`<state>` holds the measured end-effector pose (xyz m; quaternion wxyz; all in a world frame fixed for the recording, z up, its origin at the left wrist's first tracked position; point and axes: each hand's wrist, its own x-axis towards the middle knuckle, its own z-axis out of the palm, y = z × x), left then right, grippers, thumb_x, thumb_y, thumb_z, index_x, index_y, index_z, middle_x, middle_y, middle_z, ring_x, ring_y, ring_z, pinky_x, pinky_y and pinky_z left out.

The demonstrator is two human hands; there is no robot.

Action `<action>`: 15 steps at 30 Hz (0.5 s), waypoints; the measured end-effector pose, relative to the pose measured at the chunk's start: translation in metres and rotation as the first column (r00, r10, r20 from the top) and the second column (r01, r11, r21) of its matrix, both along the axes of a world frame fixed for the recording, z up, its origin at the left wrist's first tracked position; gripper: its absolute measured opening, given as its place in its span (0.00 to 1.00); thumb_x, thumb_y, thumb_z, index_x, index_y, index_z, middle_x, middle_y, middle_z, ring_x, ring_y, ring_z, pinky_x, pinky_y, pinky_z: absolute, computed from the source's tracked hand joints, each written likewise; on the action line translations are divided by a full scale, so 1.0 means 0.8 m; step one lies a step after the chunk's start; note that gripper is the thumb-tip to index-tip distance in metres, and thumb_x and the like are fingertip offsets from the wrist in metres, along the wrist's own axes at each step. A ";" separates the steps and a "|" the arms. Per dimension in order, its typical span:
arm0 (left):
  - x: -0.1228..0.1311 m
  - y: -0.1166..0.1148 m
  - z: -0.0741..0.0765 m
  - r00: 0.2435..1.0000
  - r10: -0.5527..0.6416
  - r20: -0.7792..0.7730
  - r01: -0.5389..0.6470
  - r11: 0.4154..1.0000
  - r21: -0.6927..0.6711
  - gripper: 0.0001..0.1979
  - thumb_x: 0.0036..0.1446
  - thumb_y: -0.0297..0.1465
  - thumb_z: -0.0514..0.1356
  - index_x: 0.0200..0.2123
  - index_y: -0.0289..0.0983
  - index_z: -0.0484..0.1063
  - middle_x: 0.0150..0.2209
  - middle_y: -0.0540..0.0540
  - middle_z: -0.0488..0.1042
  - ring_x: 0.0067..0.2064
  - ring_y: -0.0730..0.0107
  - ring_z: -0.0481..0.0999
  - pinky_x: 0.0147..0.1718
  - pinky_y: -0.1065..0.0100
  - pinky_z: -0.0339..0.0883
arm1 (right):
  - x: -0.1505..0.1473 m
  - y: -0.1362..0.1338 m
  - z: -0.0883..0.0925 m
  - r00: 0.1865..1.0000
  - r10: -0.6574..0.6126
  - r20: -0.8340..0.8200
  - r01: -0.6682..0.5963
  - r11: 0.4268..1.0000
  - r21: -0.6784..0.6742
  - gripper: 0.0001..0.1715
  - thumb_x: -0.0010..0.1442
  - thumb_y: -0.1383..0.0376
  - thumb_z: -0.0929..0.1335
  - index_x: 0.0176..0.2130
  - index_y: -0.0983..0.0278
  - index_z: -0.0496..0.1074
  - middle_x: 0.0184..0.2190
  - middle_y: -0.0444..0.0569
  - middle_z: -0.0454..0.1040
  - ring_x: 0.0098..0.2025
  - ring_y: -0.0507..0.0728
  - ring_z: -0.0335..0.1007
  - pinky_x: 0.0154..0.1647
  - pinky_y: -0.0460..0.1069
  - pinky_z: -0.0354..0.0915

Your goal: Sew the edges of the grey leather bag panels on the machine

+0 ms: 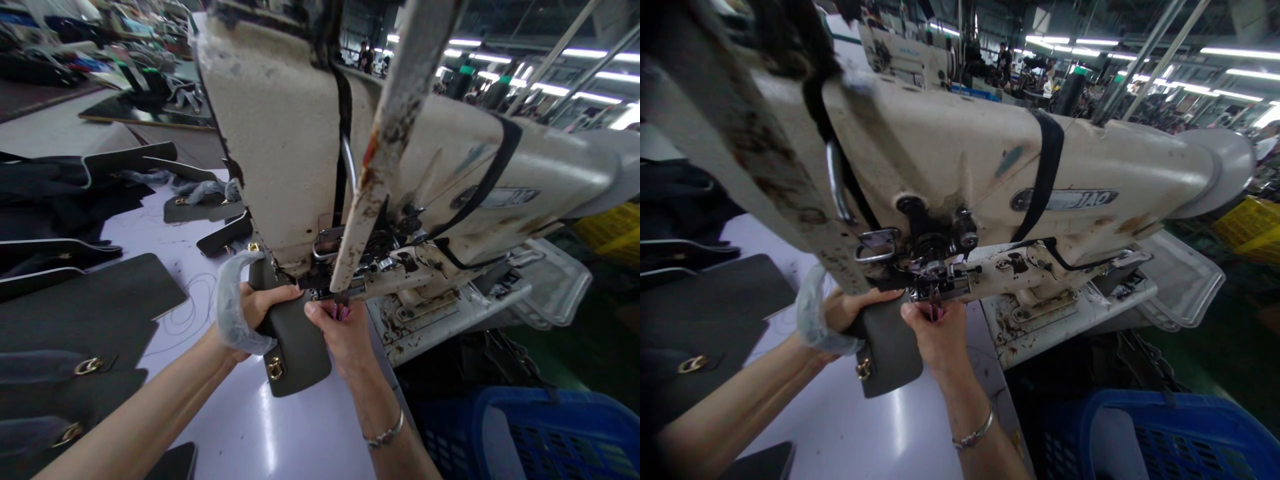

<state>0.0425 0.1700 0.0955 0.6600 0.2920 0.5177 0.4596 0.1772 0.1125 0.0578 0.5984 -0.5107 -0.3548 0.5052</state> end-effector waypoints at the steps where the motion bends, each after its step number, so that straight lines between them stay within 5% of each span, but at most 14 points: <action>1: 0.000 0.001 -0.001 1.000 0.000 -0.003 0.000 1.000 0.002 0.21 0.31 0.24 0.77 0.33 0.30 0.81 0.35 0.35 0.82 0.28 0.58 0.80 0.26 0.66 0.78 | 0.000 0.000 0.001 1.000 -0.001 -0.006 0.001 1.000 0.003 0.08 0.53 0.64 0.74 0.27 0.66 0.77 0.27 0.48 0.77 0.29 0.54 0.70 0.35 0.50 0.67; 15: 0.002 0.001 0.013 0.998 0.059 -0.030 -0.060 0.997 -0.043 0.17 0.33 0.19 0.75 0.32 0.29 0.81 0.32 0.36 0.81 0.28 0.58 0.80 0.22 0.69 0.75 | -0.004 0.004 0.005 0.999 -0.025 -0.023 0.024 0.999 -0.037 0.10 0.50 0.62 0.75 0.28 0.67 0.77 0.27 0.48 0.77 0.27 0.54 0.70 0.34 0.50 0.69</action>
